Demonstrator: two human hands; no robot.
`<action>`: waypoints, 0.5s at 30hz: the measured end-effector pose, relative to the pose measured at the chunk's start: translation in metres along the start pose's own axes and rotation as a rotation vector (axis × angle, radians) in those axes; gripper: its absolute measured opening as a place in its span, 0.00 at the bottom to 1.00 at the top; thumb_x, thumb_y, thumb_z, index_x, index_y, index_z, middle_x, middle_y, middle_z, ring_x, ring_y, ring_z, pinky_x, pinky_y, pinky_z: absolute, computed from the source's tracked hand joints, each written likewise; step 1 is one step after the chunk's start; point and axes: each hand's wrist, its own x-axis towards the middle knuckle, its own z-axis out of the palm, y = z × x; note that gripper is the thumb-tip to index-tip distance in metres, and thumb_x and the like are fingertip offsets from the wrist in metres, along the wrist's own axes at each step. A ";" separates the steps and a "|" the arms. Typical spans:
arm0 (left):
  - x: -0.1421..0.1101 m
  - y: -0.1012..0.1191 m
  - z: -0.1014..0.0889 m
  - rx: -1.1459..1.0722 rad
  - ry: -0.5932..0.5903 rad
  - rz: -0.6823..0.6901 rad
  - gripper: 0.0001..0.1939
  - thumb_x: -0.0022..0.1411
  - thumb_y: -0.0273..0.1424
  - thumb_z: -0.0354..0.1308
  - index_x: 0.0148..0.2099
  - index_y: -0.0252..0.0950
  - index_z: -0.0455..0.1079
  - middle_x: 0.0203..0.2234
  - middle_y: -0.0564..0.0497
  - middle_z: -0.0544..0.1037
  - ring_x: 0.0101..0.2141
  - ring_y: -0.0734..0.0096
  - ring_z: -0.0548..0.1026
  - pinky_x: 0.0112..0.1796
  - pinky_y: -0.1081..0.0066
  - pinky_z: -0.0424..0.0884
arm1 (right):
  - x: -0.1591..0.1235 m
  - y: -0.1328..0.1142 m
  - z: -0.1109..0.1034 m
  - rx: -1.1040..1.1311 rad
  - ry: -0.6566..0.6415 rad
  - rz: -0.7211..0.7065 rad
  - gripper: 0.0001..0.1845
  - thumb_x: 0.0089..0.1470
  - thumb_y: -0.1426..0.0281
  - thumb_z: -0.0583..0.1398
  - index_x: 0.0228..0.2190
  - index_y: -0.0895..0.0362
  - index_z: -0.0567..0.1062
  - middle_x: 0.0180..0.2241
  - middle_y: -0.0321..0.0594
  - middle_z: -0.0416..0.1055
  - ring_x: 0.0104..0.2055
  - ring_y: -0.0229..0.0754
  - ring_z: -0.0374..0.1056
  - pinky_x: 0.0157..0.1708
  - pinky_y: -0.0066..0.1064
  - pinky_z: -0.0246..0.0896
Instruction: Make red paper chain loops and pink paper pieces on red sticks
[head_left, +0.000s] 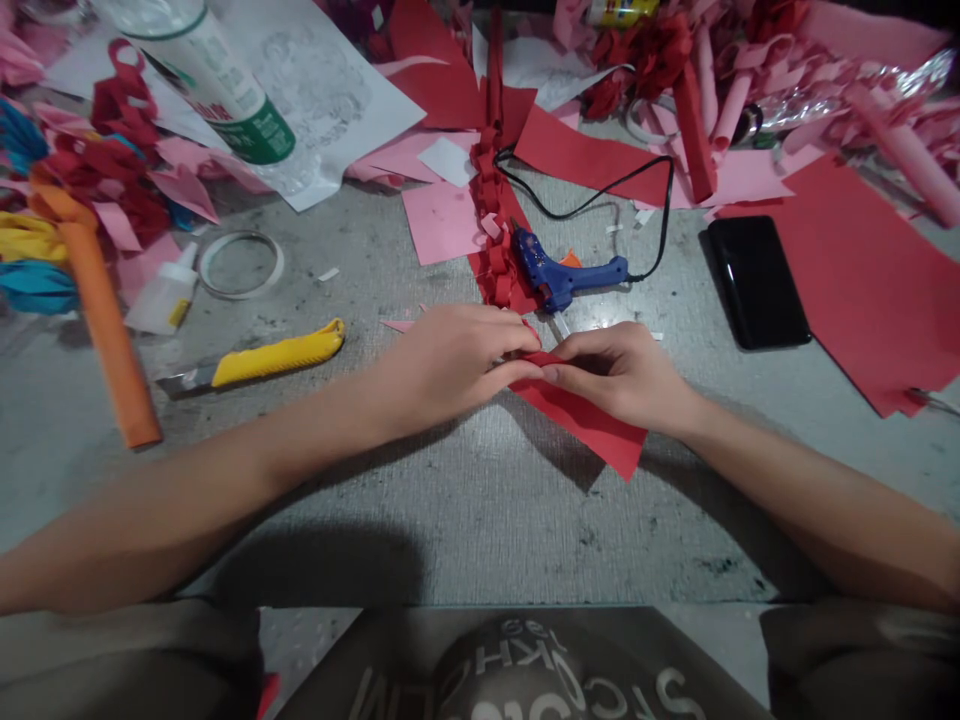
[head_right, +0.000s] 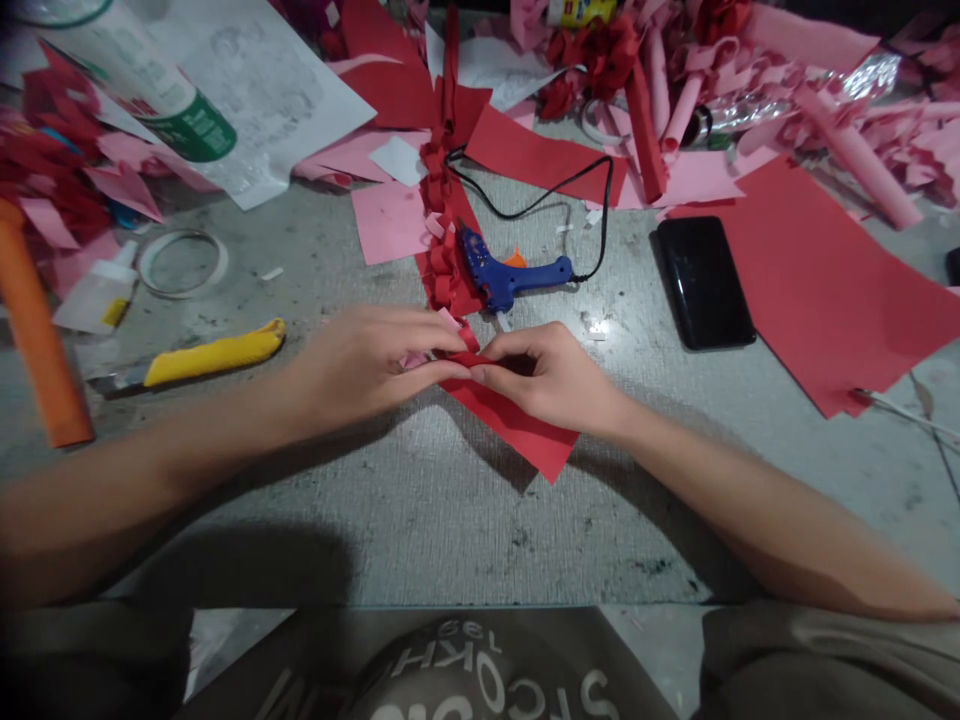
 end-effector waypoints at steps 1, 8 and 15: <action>0.000 0.000 0.000 0.010 -0.003 0.009 0.09 0.75 0.36 0.62 0.46 0.38 0.81 0.43 0.47 0.86 0.44 0.62 0.83 0.45 0.66 0.73 | 0.000 0.000 0.000 -0.012 -0.003 -0.003 0.16 0.65 0.62 0.67 0.28 0.59 0.82 0.22 0.32 0.67 0.25 0.32 0.56 0.27 0.30 0.51; 0.000 0.004 -0.002 0.041 -0.021 0.006 0.15 0.78 0.32 0.53 0.43 0.36 0.81 0.42 0.46 0.86 0.44 0.62 0.83 0.45 0.65 0.73 | 0.001 0.000 0.000 -0.026 -0.004 0.023 0.14 0.64 0.64 0.66 0.29 0.59 0.82 0.22 0.31 0.66 0.24 0.31 0.54 0.26 0.29 0.50; 0.003 0.013 -0.011 -0.047 -0.094 -0.094 0.16 0.73 0.29 0.52 0.36 0.37 0.80 0.36 0.47 0.85 0.38 0.65 0.80 0.41 0.68 0.72 | 0.001 0.000 -0.001 -0.031 -0.014 0.031 0.14 0.63 0.64 0.67 0.28 0.59 0.82 0.21 0.30 0.66 0.24 0.31 0.54 0.25 0.29 0.49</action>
